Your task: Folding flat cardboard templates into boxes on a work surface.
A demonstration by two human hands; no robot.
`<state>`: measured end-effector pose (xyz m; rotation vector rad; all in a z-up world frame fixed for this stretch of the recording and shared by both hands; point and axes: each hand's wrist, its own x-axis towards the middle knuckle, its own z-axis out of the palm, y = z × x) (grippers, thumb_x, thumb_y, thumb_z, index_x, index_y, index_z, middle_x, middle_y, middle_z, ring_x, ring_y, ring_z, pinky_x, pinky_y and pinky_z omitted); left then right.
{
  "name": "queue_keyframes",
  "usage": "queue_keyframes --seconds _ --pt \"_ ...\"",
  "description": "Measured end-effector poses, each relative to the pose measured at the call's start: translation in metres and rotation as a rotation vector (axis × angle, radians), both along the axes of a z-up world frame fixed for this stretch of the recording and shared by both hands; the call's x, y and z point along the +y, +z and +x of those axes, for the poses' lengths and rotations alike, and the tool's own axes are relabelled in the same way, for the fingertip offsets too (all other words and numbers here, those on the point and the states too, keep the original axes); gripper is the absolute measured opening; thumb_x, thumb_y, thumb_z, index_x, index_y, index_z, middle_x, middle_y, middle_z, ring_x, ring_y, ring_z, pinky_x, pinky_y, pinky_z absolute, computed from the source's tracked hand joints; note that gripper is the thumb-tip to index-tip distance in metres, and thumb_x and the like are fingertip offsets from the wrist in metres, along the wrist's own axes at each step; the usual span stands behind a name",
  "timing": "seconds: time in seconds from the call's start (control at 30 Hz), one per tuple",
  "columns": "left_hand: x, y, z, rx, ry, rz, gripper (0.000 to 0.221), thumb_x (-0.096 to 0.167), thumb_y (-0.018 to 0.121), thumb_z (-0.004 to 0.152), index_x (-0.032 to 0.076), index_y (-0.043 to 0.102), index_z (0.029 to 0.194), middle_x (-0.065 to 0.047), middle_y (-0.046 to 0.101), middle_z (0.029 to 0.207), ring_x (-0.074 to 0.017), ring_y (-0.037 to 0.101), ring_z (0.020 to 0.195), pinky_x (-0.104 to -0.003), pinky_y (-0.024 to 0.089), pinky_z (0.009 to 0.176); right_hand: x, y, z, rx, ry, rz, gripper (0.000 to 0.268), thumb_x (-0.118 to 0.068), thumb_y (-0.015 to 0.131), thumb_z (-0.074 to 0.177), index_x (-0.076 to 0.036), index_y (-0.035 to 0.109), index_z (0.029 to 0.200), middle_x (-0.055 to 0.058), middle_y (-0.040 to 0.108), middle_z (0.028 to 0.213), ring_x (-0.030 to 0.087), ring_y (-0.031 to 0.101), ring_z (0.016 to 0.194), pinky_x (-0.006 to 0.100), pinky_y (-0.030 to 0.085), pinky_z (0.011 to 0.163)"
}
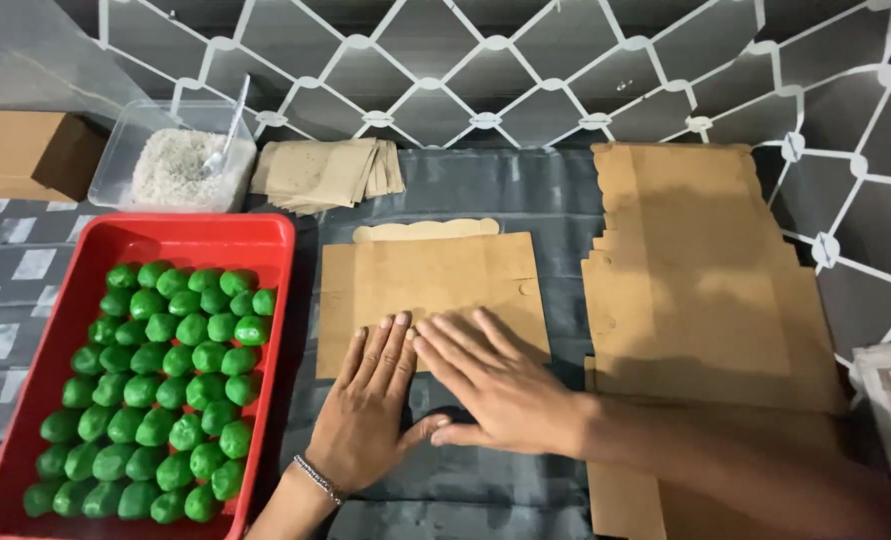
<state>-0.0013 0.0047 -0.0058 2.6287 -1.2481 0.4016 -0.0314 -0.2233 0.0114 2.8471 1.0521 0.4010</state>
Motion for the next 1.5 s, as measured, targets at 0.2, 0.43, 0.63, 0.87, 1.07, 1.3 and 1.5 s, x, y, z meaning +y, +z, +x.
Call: queue_keyframes --seconds 0.2,0.43,0.63,0.87,1.07,1.3,1.5 --pt "0.008 -0.006 0.002 0.004 0.081 -0.04 0.099 0.076 0.044 0.094 -0.001 0.037 0.156 -0.02 0.037 0.164 -0.034 0.036 0.153 -0.048 0.027 0.126 -0.027 -0.028 0.003 -0.151 -0.115 -0.168 0.12 -0.099 0.025 0.093 -0.005 0.009 0.165 0.014 0.01 0.172 0.027 0.008 0.16 0.046 0.003 0.131" --pt "-0.001 0.007 -0.003 -0.094 0.29 0.079 0.105 0.081 0.032 0.094 -0.005 0.041 0.153 -0.025 0.036 0.163 -0.0431 0.03 0.154 -0.052 0.025 0.127 -0.039 -0.013 -0.003 -0.016 -0.235 -0.074 0.115 -0.091 0.035 0.094 -0.001 0.016 0.163 0.018 0.017 0.17 0.029 0.015 0.158 0.047 0.015 0.127" --pt "-0.019 0.016 -0.008 0.187 -0.073 -0.037 0.107 0.075 0.043 0.095 -0.007 0.02 0.16 -0.025 0.02 0.169 -0.0359 0.019 0.159 -0.048 0.014 0.131 -0.016 -0.006 0.014 0.257 0.027 0.254 0.098 -0.07 0.052 0.097 0.002 0.027 0.159 0.021 0.026 0.167 0.035 0.02 0.156 0.052 0.013 0.125" --pt "0.007 0.006 -0.006 -0.101 0.269 0.175 0.107 0.086 0.034 0.09 -0.001 0.044 0.152 -0.021 0.041 0.162 -0.0404 0.038 0.15 -0.052 0.028 0.124 -0.048 -0.028 0.011 0.004 -0.135 0.003 0.111 -0.091 0.033 0.093 -0.006 0.019 0.163 0.013 0.018 0.171 0.026 0.014 0.159 0.051 0.012 0.125" --pt "-0.012 0.021 -0.001 -0.031 0.129 0.161 0.107 0.084 0.028 0.093 0.001 0.029 0.16 -0.019 0.026 0.169 -0.0384 0.022 0.157 -0.052 0.019 0.127 -0.032 -0.012 0.007 0.001 -0.149 0.048 0.109 -0.085 0.04 0.093 -0.002 0.02 0.161 0.019 0.019 0.169 0.032 0.016 0.158 0.053 0.01 0.127" --pt "0.0 0.004 0.003 0.029 0.003 0.081 0.099 0.077 0.041 0.095 0.003 0.032 0.16 -0.018 0.03 0.168 -0.0352 0.028 0.156 -0.05 0.02 0.128 -0.027 -0.029 -0.018 -0.008 -0.115 0.024 0.13 -0.1 0.049 0.076 -0.004 0.022 0.161 0.019 0.019 0.17 0.034 0.016 0.159 0.065 0.018 0.12" --pt "0.003 0.001 0.001 -0.021 0.106 0.111 0.102 0.08 0.04 0.093 0.002 0.034 0.158 -0.018 0.031 0.168 -0.0366 0.029 0.156 -0.053 0.025 0.125 -0.049 -0.053 -0.01 -0.045 -0.208 -0.084 0.118 -0.101 0.025 0.097 -0.005 0.014 0.164 0.02 0.012 0.171 0.031 0.013 0.157 0.052 0.016 0.118"
